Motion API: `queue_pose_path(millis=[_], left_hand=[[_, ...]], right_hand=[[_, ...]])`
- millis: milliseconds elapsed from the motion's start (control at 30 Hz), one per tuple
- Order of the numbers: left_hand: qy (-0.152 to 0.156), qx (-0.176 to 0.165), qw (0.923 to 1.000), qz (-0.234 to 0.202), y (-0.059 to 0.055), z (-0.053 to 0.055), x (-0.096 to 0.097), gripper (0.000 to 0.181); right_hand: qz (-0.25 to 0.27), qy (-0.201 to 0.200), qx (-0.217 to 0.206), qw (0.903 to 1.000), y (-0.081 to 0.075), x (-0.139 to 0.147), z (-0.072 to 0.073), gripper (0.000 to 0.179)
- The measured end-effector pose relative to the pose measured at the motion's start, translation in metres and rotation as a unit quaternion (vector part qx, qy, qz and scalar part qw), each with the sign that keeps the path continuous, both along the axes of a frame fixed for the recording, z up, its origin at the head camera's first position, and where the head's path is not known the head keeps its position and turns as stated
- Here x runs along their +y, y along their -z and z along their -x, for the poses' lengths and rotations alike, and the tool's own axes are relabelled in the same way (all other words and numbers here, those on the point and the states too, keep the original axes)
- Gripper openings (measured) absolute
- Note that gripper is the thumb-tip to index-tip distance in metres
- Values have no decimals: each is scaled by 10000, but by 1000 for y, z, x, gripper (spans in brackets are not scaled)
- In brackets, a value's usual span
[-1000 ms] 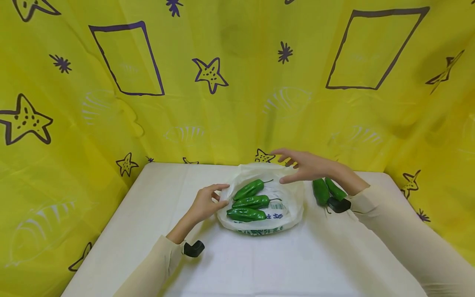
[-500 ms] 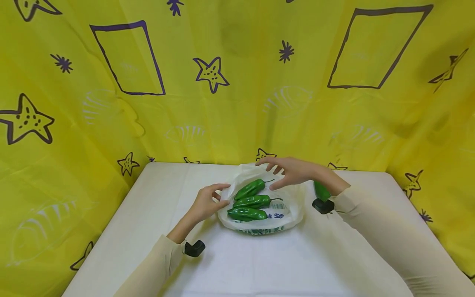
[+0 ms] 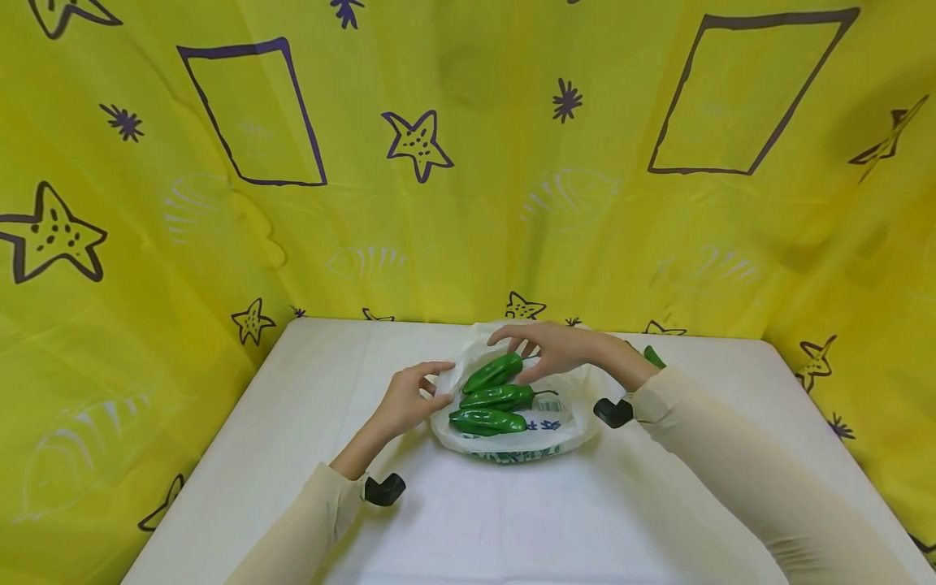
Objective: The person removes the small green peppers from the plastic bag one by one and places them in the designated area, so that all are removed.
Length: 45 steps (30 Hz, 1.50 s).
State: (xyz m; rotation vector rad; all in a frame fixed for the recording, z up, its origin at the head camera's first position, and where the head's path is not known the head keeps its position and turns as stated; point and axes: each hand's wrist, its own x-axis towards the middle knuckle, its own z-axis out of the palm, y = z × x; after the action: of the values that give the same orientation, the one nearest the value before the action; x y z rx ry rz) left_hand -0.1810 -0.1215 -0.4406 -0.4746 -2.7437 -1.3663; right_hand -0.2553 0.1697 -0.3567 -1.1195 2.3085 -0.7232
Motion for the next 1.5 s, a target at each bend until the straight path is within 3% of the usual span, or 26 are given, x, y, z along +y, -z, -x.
queue_pose_path(millis=[633, 1500], left_hand=[[-26, -57, 10000, -75, 0, -1, 0, 50], [94, -20, 10000, 1, -1, -1, 1, 49]], right_hand=[[-288, -71, -172, 9994, 33, -18, 0, 62], [-867, -166, -45, 9961, 51, -31, -1, 52]])
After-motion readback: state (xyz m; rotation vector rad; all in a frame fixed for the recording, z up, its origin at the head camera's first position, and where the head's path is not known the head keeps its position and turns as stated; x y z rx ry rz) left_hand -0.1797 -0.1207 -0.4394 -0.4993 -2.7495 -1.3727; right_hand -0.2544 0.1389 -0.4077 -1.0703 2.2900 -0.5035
